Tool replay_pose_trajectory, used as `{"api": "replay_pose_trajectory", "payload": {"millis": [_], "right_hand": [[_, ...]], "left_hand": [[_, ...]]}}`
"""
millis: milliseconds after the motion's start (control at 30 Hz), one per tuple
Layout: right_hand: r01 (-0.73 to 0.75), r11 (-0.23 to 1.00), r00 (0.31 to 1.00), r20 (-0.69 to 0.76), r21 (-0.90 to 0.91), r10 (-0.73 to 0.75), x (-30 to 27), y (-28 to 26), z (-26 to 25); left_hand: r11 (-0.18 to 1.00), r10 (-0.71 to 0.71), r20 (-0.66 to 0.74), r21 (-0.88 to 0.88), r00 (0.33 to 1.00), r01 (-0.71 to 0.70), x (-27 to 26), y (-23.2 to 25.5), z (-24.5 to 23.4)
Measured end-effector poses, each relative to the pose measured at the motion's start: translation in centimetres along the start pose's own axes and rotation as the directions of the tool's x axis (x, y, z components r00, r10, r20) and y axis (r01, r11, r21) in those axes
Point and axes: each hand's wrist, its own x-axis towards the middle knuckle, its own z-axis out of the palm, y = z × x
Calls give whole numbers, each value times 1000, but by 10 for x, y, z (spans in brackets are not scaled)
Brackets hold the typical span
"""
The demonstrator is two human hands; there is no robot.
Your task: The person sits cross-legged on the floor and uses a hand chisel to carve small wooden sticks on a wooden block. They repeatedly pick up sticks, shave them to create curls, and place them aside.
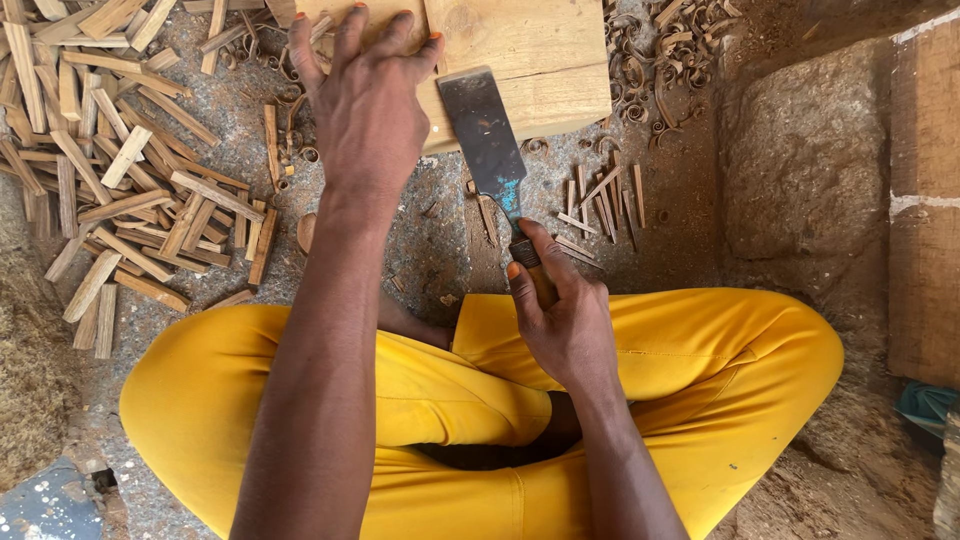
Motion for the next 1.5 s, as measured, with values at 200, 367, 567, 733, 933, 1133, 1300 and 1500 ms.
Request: {"api": "replay_pose_trajectory", "payload": {"millis": [200, 367, 567, 733, 933, 1133, 1300, 1500], "right_hand": [[-69, 994, 997, 35, -82, 72, -2, -7, 0], [34, 998, 999, -7, -43, -34, -1, -12, 3], [126, 991, 990, -56, -43, -128, -4, -18, 7], [28, 997, 999, -17, -65, -29, -4, -24, 9], [163, 985, 982, -84, -48, -167, -4, -19, 13], [137, 988, 987, -78, -76, -143, 9, -18, 23], [235, 971, 966, -107, -32, -237, 28, -27, 29], [306, 949, 934, -170, -74, -314, 50, -26, 43]], "left_hand": [[1000, -8, -25, -17, 1000, 8, 0, 5, 1], [1000, -5, -63, -11, 998, 4, -2, 8, 0], [1000, 6, -36, -4, 999, -6, 0, 15, -7], [998, 58, 32, 37, 998, -59, -8, 42, -42], [993, 93, 344, 40, 934, -113, -46, 96, -54], [997, 60, 267, 33, 962, -71, -43, 87, -33], [999, 33, 262, 1, 964, -34, -20, 78, -28], [999, 33, 221, -23, 975, -29, 3, 61, -10]]}}
